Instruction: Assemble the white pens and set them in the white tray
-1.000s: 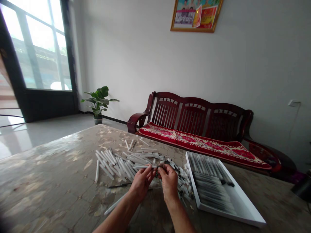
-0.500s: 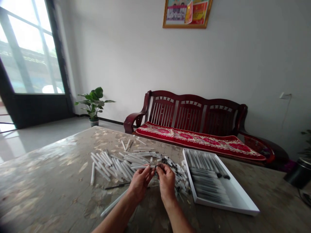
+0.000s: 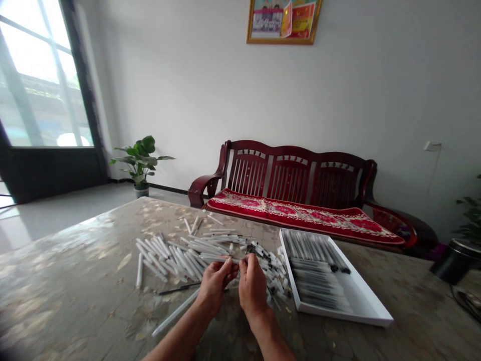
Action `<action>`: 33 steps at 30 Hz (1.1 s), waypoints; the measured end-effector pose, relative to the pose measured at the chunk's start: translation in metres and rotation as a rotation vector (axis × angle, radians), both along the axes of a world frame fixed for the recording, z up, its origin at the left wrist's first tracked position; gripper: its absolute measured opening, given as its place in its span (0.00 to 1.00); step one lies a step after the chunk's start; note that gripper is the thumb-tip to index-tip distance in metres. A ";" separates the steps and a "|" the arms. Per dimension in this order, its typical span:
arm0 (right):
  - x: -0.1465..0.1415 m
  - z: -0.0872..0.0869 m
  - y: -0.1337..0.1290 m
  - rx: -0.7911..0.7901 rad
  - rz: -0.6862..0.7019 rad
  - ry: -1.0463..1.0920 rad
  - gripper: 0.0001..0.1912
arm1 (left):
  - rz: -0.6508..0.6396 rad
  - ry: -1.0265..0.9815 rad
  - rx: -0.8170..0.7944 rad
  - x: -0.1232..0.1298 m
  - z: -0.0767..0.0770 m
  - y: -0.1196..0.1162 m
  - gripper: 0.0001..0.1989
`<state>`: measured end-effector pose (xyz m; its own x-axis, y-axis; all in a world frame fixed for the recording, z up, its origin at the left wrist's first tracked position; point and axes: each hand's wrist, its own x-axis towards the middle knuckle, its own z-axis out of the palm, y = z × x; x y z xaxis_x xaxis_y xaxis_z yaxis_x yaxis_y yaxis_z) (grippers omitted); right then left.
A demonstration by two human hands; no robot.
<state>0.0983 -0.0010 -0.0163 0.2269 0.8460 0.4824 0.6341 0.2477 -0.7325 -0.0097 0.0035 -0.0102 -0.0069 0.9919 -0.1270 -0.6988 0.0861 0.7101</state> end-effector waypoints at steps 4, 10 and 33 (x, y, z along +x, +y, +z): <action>0.005 -0.003 0.004 -0.034 -0.040 -0.098 0.25 | -0.006 0.052 0.042 0.002 -0.001 0.000 0.25; 0.010 0.000 0.002 -0.053 0.074 0.040 0.25 | -0.008 0.078 0.011 -0.004 -0.001 0.006 0.25; 0.011 -0.003 0.001 -0.077 0.157 0.150 0.21 | -0.025 0.135 -0.018 -0.004 0.003 0.003 0.25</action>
